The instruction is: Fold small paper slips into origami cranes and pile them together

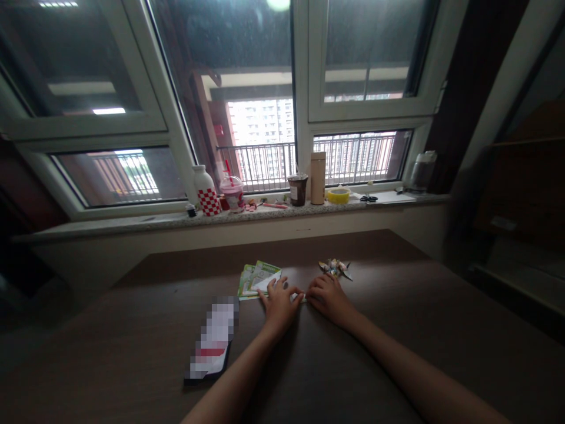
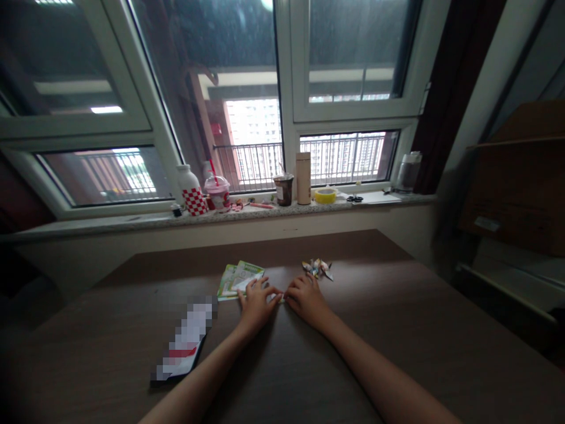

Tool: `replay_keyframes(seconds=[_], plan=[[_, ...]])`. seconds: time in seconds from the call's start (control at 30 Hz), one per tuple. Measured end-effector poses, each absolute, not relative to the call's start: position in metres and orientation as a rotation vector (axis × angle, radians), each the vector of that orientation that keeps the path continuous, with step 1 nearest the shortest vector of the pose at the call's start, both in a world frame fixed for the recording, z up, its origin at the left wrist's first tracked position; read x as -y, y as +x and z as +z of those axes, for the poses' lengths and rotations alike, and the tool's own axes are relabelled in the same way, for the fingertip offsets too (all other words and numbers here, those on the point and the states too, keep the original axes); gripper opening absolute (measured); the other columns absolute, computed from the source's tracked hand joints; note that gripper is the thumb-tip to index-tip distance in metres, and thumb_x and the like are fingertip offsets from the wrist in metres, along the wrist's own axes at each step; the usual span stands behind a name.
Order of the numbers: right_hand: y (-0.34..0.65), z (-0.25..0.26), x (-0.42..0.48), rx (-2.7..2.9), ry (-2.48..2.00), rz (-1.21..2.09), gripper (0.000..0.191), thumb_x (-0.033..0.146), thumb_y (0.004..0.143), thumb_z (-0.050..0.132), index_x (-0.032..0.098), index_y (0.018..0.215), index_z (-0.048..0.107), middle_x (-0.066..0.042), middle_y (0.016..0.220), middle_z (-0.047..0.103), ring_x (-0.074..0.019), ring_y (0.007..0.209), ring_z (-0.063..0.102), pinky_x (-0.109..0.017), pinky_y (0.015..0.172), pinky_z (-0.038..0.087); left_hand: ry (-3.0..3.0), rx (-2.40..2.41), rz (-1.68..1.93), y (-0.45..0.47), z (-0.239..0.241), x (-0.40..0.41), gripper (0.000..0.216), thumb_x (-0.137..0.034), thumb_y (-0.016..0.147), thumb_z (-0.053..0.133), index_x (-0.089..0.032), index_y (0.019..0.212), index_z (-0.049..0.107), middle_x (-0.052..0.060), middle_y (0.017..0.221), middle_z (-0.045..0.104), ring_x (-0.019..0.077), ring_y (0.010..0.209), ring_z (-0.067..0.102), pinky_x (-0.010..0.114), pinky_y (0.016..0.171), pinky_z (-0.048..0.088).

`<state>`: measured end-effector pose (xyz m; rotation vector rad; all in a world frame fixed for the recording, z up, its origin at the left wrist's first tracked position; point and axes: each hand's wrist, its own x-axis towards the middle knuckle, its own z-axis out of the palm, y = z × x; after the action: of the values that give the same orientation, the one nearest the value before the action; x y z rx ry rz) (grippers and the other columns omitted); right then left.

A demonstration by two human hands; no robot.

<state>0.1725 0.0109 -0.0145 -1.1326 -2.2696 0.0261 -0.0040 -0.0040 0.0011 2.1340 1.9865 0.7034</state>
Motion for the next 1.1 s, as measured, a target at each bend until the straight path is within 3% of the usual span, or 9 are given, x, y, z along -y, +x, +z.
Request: replay_keyframes(seconds=[0.37,0.57,0.77,0.9,1.1], plan=[[0.175,-0.017,-0.019,2.243,-1.211,-0.245,0.009,0.021,0.085,0.065,0.026,0.088,0.072,-0.003,0.096,0.068,-0.0233,0.104,0.057,-0.049,0.107,0.028,2.179,-1.932,0.655,-0.006,-0.001,0.005,0.018,-0.046,0.087,0.06,-0.041,0.094,0.075,-0.002,0.148,0.047,0.0336,0.143,0.024,0.075,0.108,0.004],[0.171,-0.012,-0.01,2.245,-1.213,-0.136,0.013,0.028,0.089,0.061,0.023,0.087,0.073,-0.003,0.089,0.068,-0.0203,0.097,0.059,-0.049,0.109,0.026,2.167,-1.939,0.695,-0.006,-0.001,0.005,0.015,-0.046,0.083,0.065,-0.041,0.092,0.076,0.0,0.145,0.05,0.0342,0.143,0.024,0.075,0.108,0.003],[0.171,-0.01,-0.006,2.265,-1.227,0.007,0.02,0.036,0.094,0.055,0.029,0.104,0.072,-0.004,0.104,0.07,-0.0228,0.108,0.059,-0.058,0.11,0.018,2.157,-1.917,0.761,-0.006,-0.001,0.006,0.013,-0.045,0.082,0.067,-0.036,0.083,0.077,0.0,0.143,0.052,0.034,0.142,0.026,0.075,0.108,0.004],[0.175,-0.014,-0.011,2.283,-1.257,0.082,0.025,0.031,0.095,0.053,0.032,0.115,0.067,-0.004,0.116,0.069,-0.0252,0.116,0.056,-0.063,0.109,0.016,2.136,-1.908,0.75,-0.006,0.002,0.007,0.008,-0.039,0.08,0.069,-0.036,0.082,0.076,-0.001,0.142,0.052,0.0327,0.142,0.026,0.075,0.109,0.004],[0.178,-0.024,-0.022,2.193,-1.204,0.197,0.017,0.025,0.091,0.058,0.031,0.094,0.074,-0.002,0.108,0.074,-0.0237,0.111,0.06,-0.061,0.111,0.016,2.122,-1.928,0.716,-0.005,0.004,0.008,0.008,-0.039,0.079,0.07,-0.036,0.084,0.076,-0.001,0.143,0.051,0.0332,0.142,0.025,0.074,0.109,0.005]])
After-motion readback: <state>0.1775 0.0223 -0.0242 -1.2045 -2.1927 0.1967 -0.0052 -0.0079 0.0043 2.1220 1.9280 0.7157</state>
